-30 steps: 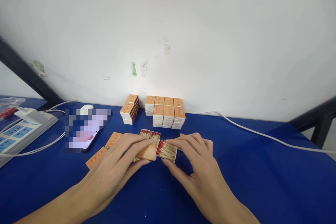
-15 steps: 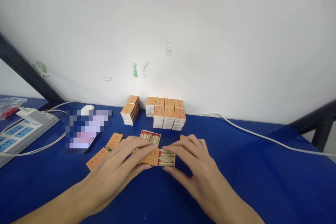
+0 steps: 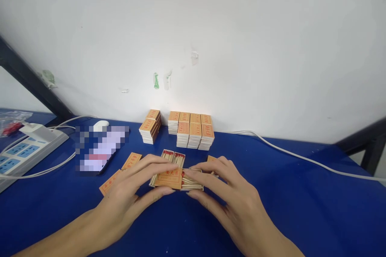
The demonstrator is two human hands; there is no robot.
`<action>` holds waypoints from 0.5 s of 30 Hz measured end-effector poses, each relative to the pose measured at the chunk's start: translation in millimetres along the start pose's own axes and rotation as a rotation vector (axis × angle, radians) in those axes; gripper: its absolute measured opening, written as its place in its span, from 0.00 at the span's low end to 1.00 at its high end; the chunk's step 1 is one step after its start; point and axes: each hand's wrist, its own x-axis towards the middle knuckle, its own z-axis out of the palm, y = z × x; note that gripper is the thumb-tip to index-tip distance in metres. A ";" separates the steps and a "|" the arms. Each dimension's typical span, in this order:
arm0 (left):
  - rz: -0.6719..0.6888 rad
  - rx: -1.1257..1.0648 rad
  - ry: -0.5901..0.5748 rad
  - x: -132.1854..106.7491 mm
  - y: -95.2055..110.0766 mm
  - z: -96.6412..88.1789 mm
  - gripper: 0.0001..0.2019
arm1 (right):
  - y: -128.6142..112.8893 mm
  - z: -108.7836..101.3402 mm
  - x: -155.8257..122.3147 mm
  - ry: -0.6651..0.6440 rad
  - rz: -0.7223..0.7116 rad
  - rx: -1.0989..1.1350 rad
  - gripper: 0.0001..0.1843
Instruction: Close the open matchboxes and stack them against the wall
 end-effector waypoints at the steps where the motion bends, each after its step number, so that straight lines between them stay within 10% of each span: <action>1: 0.002 -0.012 0.014 0.3 0.7 0.0 0.19 | -0.5 -0.5 0.3 0.014 -0.013 -0.002 0.19; 15: 0.080 -0.075 0.136 1.1 4.8 0.6 0.19 | -6.8 -8.5 3.8 0.092 -0.117 0.026 0.19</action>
